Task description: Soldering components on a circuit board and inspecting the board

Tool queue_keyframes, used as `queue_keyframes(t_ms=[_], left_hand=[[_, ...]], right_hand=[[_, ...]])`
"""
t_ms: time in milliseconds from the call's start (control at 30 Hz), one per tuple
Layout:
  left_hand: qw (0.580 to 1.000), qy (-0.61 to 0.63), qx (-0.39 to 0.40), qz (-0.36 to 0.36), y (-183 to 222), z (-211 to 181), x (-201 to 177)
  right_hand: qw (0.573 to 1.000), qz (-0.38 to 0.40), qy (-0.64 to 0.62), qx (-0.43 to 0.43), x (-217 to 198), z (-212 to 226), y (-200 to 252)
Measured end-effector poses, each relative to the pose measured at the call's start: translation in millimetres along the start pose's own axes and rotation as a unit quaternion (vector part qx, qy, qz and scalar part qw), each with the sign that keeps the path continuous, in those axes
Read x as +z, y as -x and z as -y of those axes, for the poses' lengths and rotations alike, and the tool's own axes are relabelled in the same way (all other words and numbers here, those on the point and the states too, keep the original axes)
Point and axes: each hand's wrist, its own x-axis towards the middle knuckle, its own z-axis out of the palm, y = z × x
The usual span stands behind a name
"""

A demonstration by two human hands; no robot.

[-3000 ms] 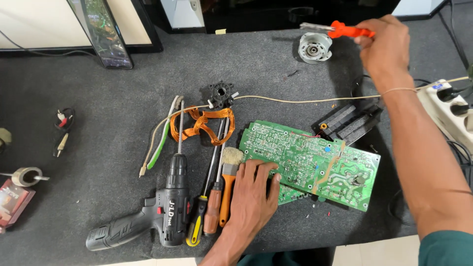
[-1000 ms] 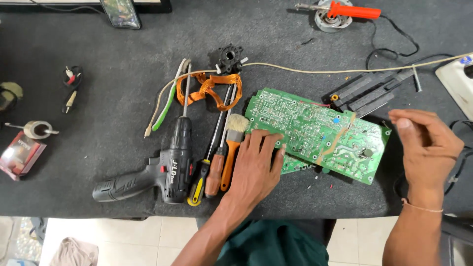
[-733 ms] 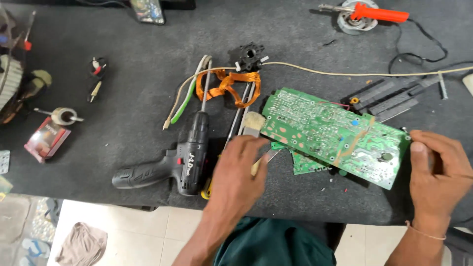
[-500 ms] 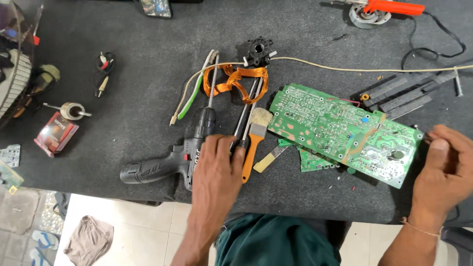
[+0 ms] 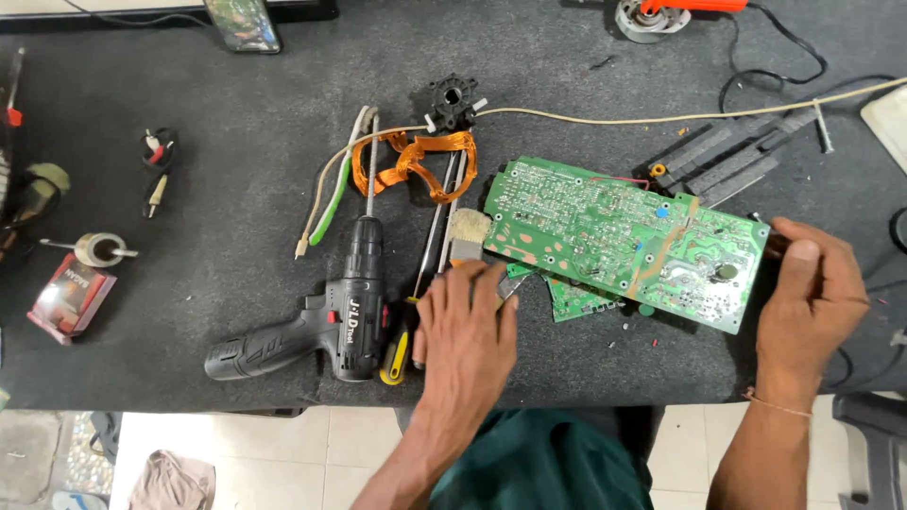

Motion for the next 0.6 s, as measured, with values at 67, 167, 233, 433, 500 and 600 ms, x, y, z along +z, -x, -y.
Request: queue_keyframes(t_ms=[67, 167, 233, 433, 500, 600], left_hand=[[1.0, 0.001, 0.018, -0.009, 4.2, -0.7, 7.2], [0.999, -0.051, 0.013, -0.011, 9.0, 2.2, 12.3], [0.995, -0.105, -0.004, -0.001, 11.3, 4.9, 10.4], [0.986, -0.165, 0.027, 0.007, 8.0, 4.6, 6.7], [0.991, -0.095, -0.04, 0.084, 3.8, 4.2, -2.0], [0.993, -0.038, -0.052, 0.098, 6.5, 3.5, -14.5]], right_hand=[[1.0, 0.0, -0.001, 0.002, 0.1, 0.0, 1.2], [1.0, 0.004, -0.006, 0.01, 0.2, 0.1, -0.1], [1.0, 0.005, -0.006, 0.018, 0.8, 0.9, -0.3], [0.999, -0.002, -0.002, 0.042, 0.0, 8.2, -8.0], [0.998, 0.008, -0.025, 0.049, 0.1, 12.2, -10.0], [0.995, 0.023, -0.007, 0.1, -3.6, 9.9, -6.0]])
